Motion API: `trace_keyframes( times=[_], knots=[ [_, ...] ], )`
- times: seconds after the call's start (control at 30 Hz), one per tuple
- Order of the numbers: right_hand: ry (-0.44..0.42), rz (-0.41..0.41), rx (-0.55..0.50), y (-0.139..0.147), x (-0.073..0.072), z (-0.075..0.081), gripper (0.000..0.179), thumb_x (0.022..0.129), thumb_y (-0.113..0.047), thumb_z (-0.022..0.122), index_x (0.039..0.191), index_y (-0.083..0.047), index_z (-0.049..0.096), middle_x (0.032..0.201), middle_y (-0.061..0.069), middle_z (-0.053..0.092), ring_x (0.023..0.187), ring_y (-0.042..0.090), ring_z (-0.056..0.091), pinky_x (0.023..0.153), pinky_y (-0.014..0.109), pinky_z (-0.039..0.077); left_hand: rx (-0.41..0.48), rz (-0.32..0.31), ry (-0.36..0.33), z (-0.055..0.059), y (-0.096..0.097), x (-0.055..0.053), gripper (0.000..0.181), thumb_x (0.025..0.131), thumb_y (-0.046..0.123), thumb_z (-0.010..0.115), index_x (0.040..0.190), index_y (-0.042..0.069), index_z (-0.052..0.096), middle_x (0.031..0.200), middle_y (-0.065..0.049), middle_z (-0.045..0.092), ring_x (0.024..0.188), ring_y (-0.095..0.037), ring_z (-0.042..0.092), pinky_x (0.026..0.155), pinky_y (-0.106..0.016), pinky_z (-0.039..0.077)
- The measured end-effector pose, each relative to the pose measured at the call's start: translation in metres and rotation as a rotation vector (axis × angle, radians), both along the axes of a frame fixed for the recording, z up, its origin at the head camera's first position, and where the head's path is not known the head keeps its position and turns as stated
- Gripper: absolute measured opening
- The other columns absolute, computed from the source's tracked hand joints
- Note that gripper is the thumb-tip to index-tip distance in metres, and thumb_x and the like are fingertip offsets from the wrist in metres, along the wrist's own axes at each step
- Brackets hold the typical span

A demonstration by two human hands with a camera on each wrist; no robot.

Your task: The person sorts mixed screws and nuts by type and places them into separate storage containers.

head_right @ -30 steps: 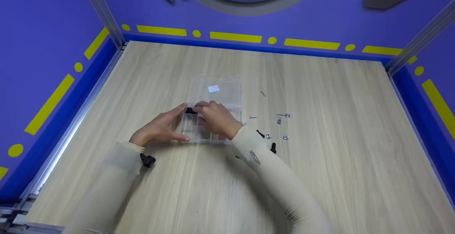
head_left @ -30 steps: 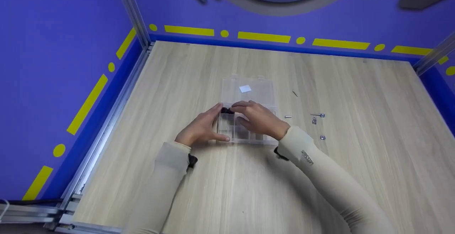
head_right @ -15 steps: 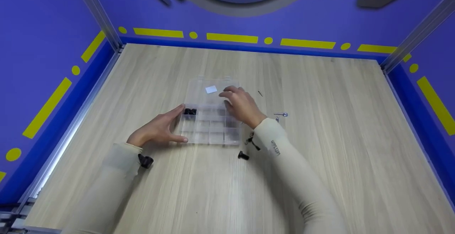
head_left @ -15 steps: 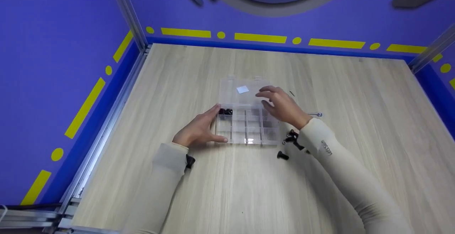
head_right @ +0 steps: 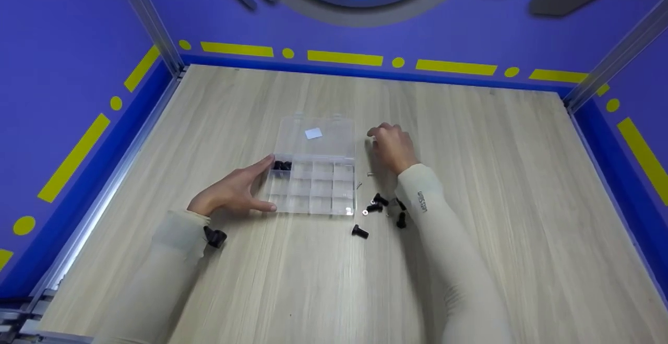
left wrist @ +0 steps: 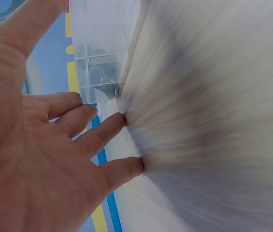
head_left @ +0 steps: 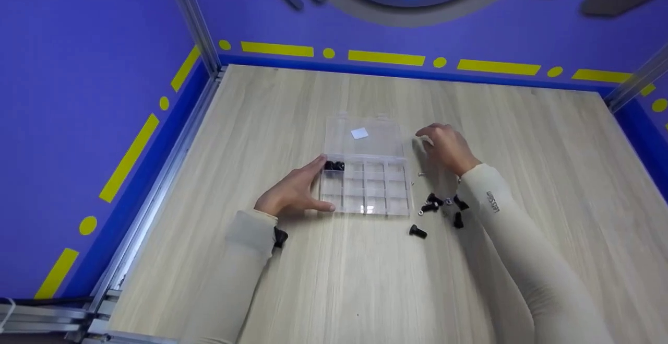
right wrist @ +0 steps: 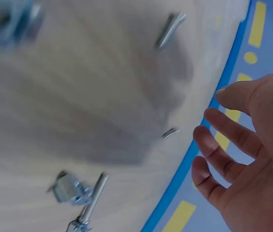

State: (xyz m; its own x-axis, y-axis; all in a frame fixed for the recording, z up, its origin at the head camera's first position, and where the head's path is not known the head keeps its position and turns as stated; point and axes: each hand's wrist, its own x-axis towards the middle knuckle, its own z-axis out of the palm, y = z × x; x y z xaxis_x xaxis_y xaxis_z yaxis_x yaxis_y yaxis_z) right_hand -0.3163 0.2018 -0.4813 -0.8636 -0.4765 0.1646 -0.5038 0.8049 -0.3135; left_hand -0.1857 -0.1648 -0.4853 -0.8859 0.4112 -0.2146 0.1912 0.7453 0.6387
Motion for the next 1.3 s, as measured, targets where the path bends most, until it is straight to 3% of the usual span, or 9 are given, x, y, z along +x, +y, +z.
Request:
trace_keyframes(
  times=[0.3,0.5,0.77,0.93,1.13,1.3],
  knots=[
    [-0.066,-0.143,0.009,0.014,-0.009,-0.011,0.027,0.097,0.004,0.059,0.121,0.004,0.072,0.113,0.026,0.066,0.106,0.044,0.064,0.092,0.059,0.054,0.020,0.021,-0.009,-0.002,-0.001,0.001,0.122,0.079,0.042,0.090,0.165,0.009,0.010,0.172,-0.005,0.009,0.157,-0.019,0.012,0.128,-0.034,0.016],
    [-0.032,-0.182,0.030,0.025,-0.010,-0.016,0.027,0.097,0.009,0.056,0.115,0.003,0.074,0.107,0.026,0.068,0.100,0.043,0.066,0.085,0.058,0.055,0.028,0.026,0.000,-0.002,0.000,0.001,0.122,0.078,0.041,0.091,0.165,0.008,0.012,0.172,-0.006,0.010,0.157,-0.020,0.013,0.128,-0.033,0.015],
    [-0.054,-0.239,0.011,0.029,-0.009,-0.014,0.034,0.095,0.010,0.047,0.114,0.003,0.074,0.113,0.027,0.071,0.103,0.044,0.068,0.085,0.060,0.056,0.032,0.026,0.007,-0.002,0.000,0.001,0.122,0.077,0.040,0.091,0.165,0.007,0.013,0.172,-0.007,0.011,0.157,-0.020,0.013,0.127,-0.032,0.015],
    [-0.055,-0.254,0.033,0.025,-0.010,-0.014,0.035,0.095,0.007,0.046,0.116,0.003,0.074,0.117,0.030,0.069,0.103,0.049,0.067,0.083,0.063,0.055,0.035,0.028,0.010,-0.004,-0.001,0.001,0.122,0.078,0.039,0.091,0.165,0.006,0.013,0.172,-0.007,0.011,0.157,-0.020,0.013,0.127,-0.032,0.015],
    [-0.020,-0.229,0.083,0.020,-0.012,-0.013,0.031,0.093,0.008,0.049,0.112,0.005,0.074,0.110,0.030,0.071,0.093,0.049,0.068,0.077,0.063,0.055,0.033,0.036,0.003,-0.004,-0.001,0.002,0.122,0.078,0.041,0.091,0.165,0.008,0.012,0.172,-0.006,0.010,0.157,-0.020,0.013,0.128,-0.032,0.014],
    [-0.022,-0.233,0.061,0.021,-0.012,-0.013,0.029,0.093,0.008,0.050,0.109,0.004,0.074,0.108,0.031,0.071,0.087,0.048,0.068,0.073,0.064,0.055,0.033,0.034,0.007,-0.003,0.000,0.001,0.123,0.077,0.041,0.091,0.165,0.007,0.012,0.172,-0.007,0.011,0.157,-0.020,0.013,0.128,-0.032,0.014]
  ],
)
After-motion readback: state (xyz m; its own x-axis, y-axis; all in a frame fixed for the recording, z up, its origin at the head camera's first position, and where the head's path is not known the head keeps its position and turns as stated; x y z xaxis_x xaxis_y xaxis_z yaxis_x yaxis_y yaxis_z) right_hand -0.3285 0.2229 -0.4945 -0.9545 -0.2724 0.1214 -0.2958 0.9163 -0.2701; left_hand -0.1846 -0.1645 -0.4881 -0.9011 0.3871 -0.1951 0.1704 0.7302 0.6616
